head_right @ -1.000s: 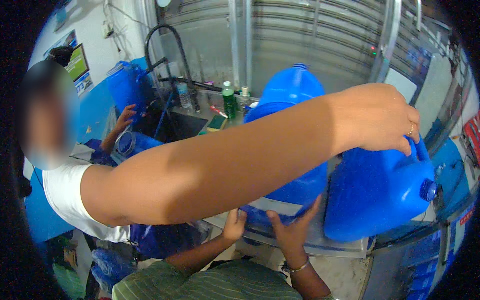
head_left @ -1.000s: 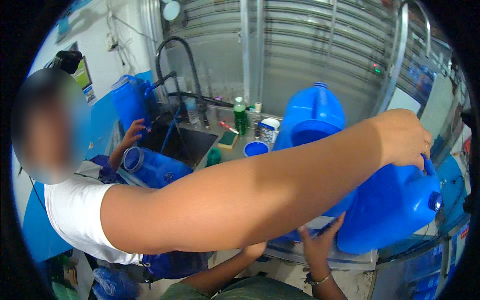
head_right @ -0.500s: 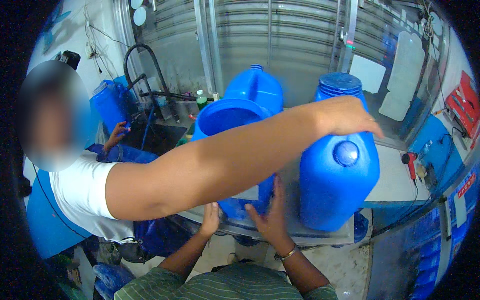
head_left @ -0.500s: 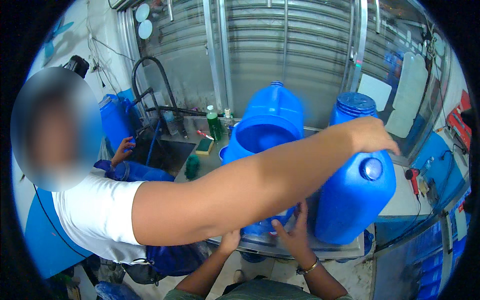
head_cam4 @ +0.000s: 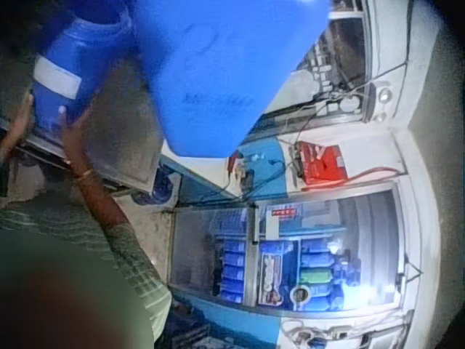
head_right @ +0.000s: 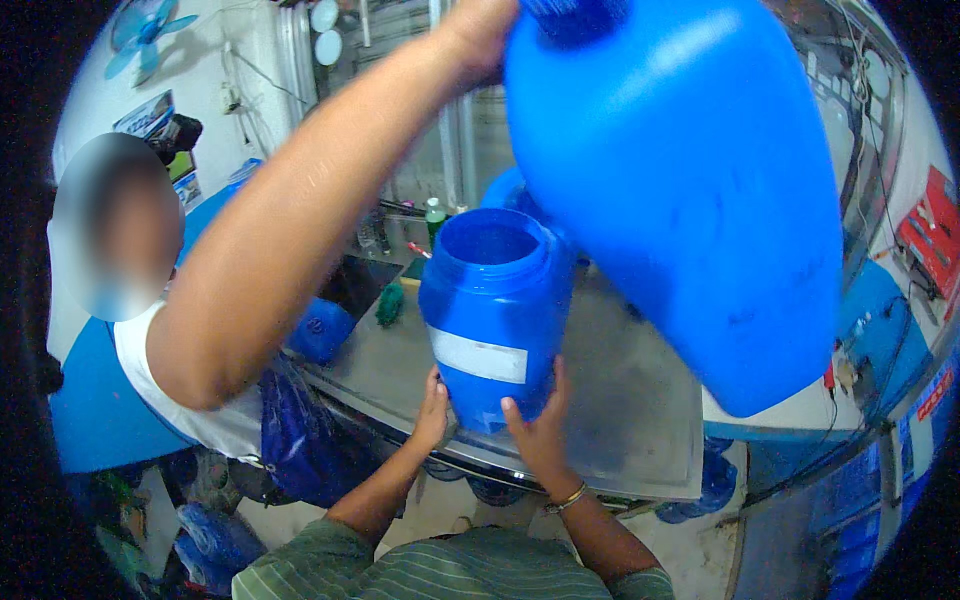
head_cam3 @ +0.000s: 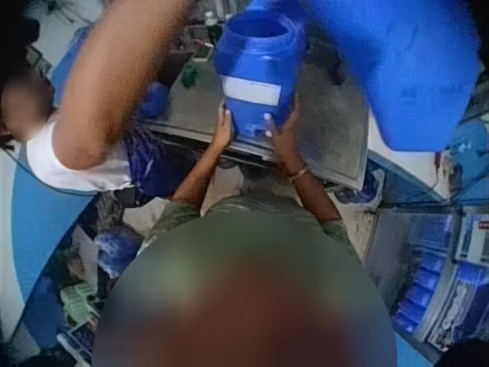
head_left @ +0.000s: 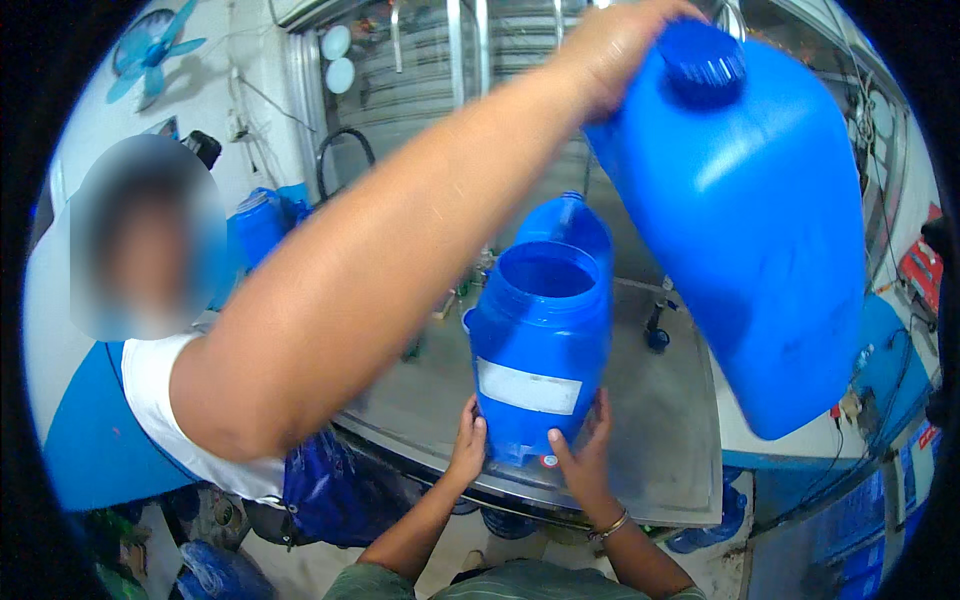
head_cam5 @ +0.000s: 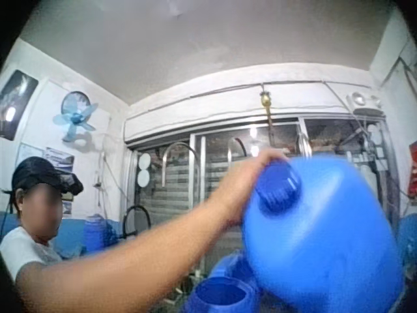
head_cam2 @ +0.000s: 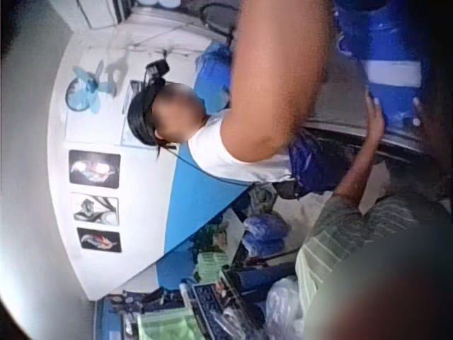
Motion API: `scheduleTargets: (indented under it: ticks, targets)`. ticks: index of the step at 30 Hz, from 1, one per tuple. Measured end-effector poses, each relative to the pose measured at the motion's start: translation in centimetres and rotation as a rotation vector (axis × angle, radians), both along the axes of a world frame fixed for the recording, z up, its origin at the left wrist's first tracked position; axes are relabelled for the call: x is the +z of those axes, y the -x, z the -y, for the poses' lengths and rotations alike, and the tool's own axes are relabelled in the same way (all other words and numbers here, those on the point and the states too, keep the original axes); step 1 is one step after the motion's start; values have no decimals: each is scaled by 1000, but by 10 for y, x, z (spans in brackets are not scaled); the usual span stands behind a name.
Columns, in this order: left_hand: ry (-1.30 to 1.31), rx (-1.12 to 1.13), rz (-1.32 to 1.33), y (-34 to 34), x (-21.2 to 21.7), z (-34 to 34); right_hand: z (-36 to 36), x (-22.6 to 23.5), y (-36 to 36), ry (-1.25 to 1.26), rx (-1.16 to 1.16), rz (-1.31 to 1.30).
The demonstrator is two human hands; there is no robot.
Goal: The person handles large blue water containers, attaches spigots, and uses a red heat gun to seal the spigot area. They also move plastic bags and caps on the stainless steel counter while a coworker works nearby.
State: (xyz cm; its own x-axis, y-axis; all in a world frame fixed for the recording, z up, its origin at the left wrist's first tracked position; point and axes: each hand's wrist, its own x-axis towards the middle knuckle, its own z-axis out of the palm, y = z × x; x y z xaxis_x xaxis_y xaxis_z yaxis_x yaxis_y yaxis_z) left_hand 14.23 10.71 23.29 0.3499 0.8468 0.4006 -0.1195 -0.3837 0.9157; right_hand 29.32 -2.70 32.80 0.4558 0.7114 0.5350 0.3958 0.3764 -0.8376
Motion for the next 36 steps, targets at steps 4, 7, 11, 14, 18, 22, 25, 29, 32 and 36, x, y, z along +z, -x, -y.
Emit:
scheduleTargets:
  ticks: [4, 7, 11, 14, 18, 22, 25, 29, 32, 36]
  targets:
    - [259, -25, 62, -18, 20, -32, -10, 21, -20, -79, -12, 7]
    - [422, -206, 70, -30, 13, -50, -31, 0, -46, -61, 42, 94]
    - [608, -438, 166, -63, 25, -23, -29, -10, -56, -29, -29, 41]
    - [442, -413, 268, -98, -38, -38, -9, -19, -69, 22, -98, -19]
    - [368, -491, 158, -134, -69, -38, 25, -36, -97, 51, -230, -37]
    - [183, -593, -136, -143, -38, -36, 56, -25, -126, 79, -290, -56]
    - [-228, -644, -436, -136, -16, -90, 70, -26, -133, 88, -386, 28]
    - [-671, -51, -728, -118, -72, -232, 75, -24, -127, 92, -445, 137]
    - [-516, 164, -1020, -122, -42, -261, 84, -10, -116, 113, -554, 200]
    - [-601, 114, -1435, -119, -31, -278, 93, -11, -103, 210, -676, 232]
